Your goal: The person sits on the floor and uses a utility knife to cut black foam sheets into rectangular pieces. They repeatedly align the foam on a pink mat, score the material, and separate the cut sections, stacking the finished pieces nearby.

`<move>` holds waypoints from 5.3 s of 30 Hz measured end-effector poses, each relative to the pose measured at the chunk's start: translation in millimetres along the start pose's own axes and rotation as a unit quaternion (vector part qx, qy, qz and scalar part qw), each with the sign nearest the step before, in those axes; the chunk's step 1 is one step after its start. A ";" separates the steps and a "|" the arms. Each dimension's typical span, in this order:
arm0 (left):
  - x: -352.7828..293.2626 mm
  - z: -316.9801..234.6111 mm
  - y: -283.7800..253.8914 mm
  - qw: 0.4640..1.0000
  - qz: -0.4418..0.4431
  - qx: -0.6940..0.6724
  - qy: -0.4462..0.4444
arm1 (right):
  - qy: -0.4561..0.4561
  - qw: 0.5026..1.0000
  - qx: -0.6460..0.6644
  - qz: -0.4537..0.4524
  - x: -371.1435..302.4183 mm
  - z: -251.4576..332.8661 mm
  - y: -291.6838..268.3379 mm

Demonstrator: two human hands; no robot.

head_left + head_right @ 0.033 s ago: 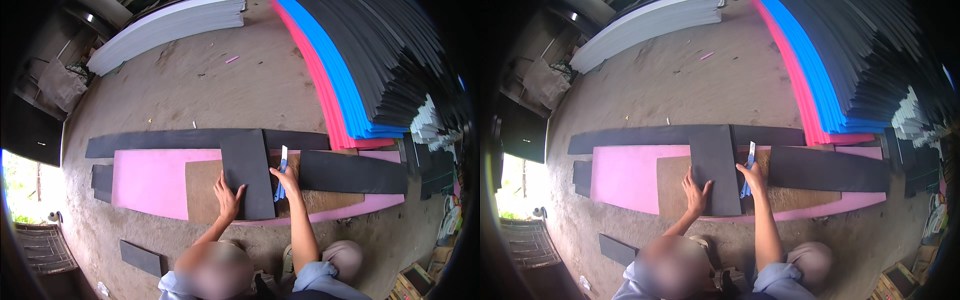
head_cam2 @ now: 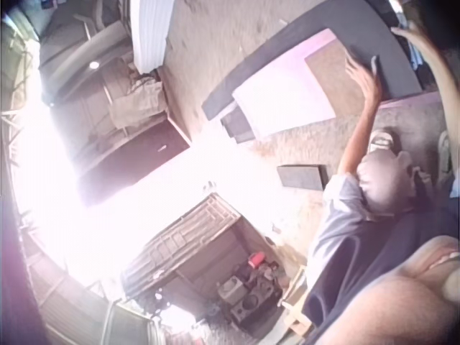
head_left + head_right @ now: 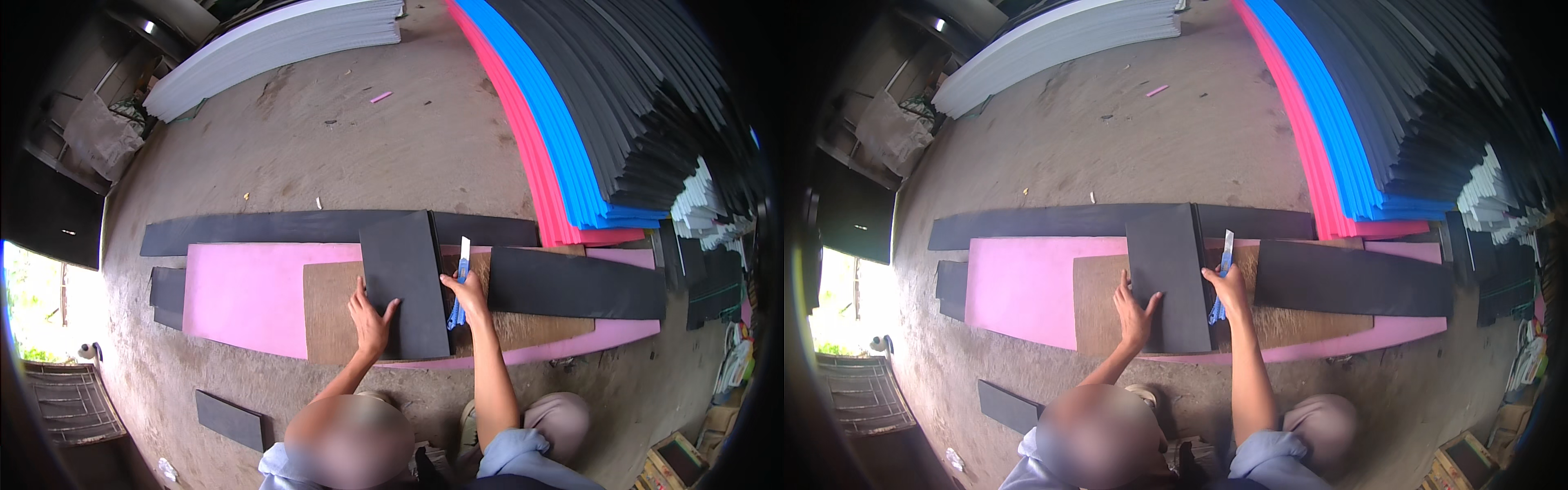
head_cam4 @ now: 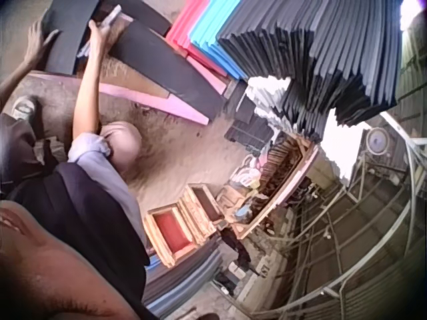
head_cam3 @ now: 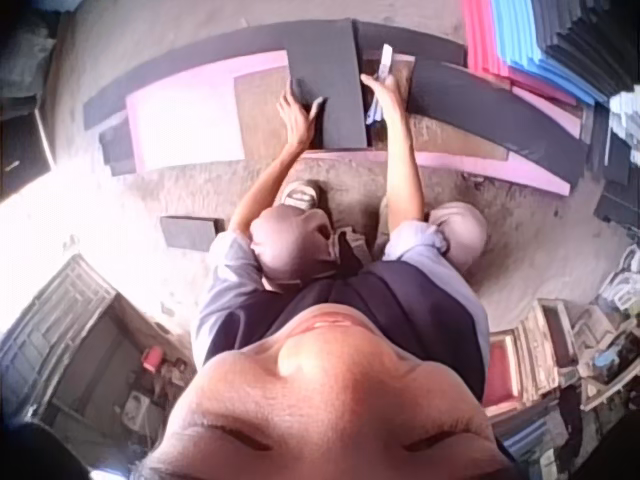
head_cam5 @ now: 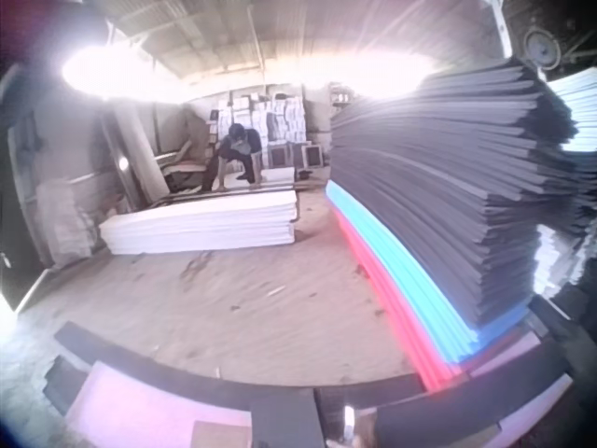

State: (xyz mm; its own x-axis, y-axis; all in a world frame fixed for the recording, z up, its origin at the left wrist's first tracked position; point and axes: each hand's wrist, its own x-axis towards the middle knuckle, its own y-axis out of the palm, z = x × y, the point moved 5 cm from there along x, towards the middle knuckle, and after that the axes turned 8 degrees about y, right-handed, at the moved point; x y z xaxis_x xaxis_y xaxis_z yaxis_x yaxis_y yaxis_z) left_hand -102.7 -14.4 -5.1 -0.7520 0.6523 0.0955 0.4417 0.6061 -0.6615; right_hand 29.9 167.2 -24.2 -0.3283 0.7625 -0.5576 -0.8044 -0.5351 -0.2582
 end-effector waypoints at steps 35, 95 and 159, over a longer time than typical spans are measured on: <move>2.8 -236.1 -130.8 0.945 0.009 0.080 0.317 | -0.436 0.883 -0.137 -0.110 -174.0 145.9 -154.8; -9.9 -230.8 -95.9 0.855 0.006 0.220 0.470 | -0.271 0.895 -0.349 -0.058 -187.8 123.7 -47.1; 36.6 -230.7 -94.8 0.900 0.128 0.248 0.334 | -0.222 0.868 -0.444 -0.007 -190.9 102.1 -36.2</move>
State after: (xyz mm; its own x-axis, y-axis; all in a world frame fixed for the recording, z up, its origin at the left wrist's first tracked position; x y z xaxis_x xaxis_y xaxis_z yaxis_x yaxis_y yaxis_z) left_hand -59.2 57.0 232.7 -0.1220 0.9701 0.2099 0.1614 0.2281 -0.9602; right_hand 71.1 78.2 172.2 -0.6386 0.7306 -0.2414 -0.1753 -0.4437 -0.8789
